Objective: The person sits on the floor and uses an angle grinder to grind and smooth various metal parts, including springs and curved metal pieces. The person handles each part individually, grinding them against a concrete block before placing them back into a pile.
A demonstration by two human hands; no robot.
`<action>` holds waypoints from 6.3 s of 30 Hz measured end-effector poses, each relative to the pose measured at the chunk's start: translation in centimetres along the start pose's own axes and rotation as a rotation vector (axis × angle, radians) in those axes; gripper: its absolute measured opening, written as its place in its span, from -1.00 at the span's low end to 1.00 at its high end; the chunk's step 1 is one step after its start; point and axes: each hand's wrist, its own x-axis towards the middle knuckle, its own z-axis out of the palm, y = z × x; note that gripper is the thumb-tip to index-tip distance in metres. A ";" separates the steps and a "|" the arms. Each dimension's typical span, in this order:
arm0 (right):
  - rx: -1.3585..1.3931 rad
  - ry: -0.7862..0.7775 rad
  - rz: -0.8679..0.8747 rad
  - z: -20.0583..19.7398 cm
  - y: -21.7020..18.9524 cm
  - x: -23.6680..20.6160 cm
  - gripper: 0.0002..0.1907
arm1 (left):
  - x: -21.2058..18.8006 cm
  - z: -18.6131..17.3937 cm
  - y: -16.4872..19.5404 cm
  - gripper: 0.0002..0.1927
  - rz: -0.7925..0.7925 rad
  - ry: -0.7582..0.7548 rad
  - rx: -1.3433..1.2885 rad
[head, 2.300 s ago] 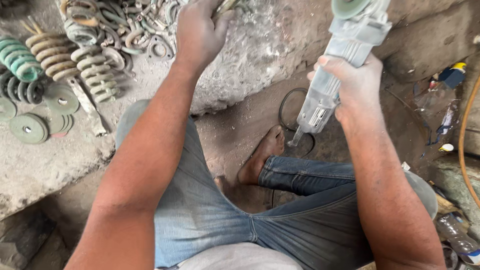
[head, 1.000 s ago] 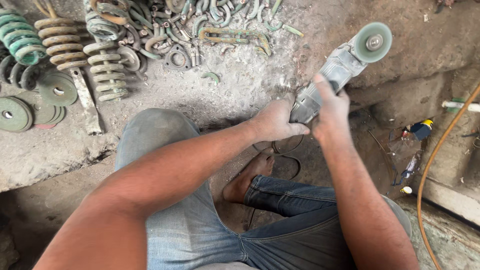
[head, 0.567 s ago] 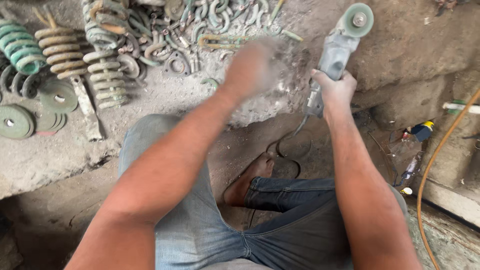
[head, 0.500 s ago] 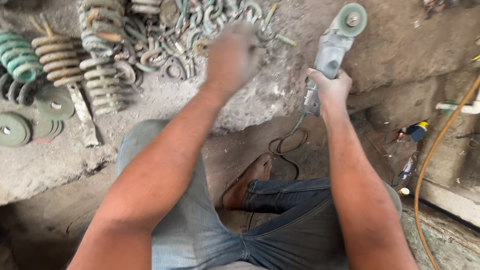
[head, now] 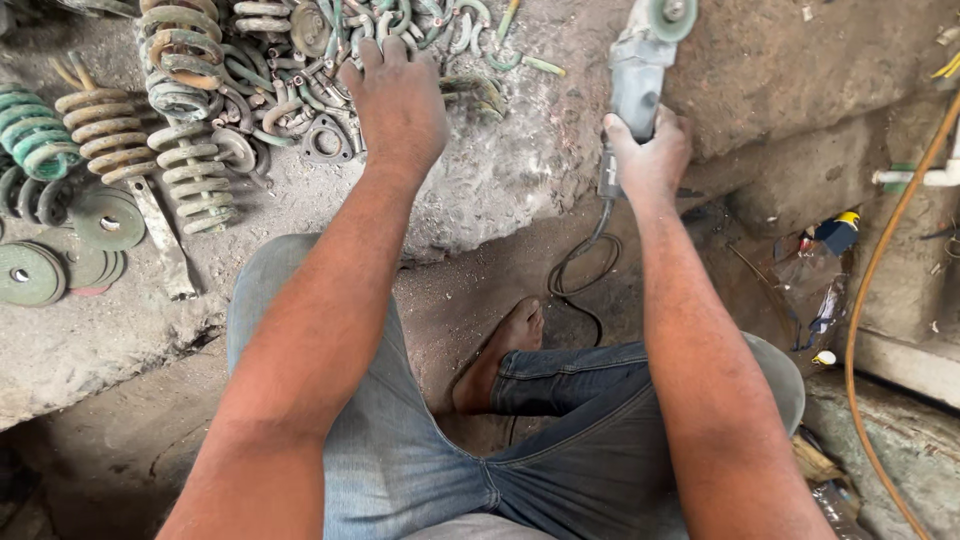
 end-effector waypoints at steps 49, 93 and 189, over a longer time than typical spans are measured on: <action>0.010 -0.475 -0.233 -11.7 -10.7 -1.6 -0.73 | -5.3 -0.6 0.5 -0.73 0.089 -1.166 -1.445; 0.263 -0.334 -0.032 -2.8 -18.1 0.2 -0.66 | -2.2 0.5 -0.1 -0.76 -0.329 -0.129 -1.617; 0.685 -0.506 0.423 -1.1 4.3 -6.9 -0.48 | -3.5 9.1 3.0 -0.76 0.366 -0.038 -0.052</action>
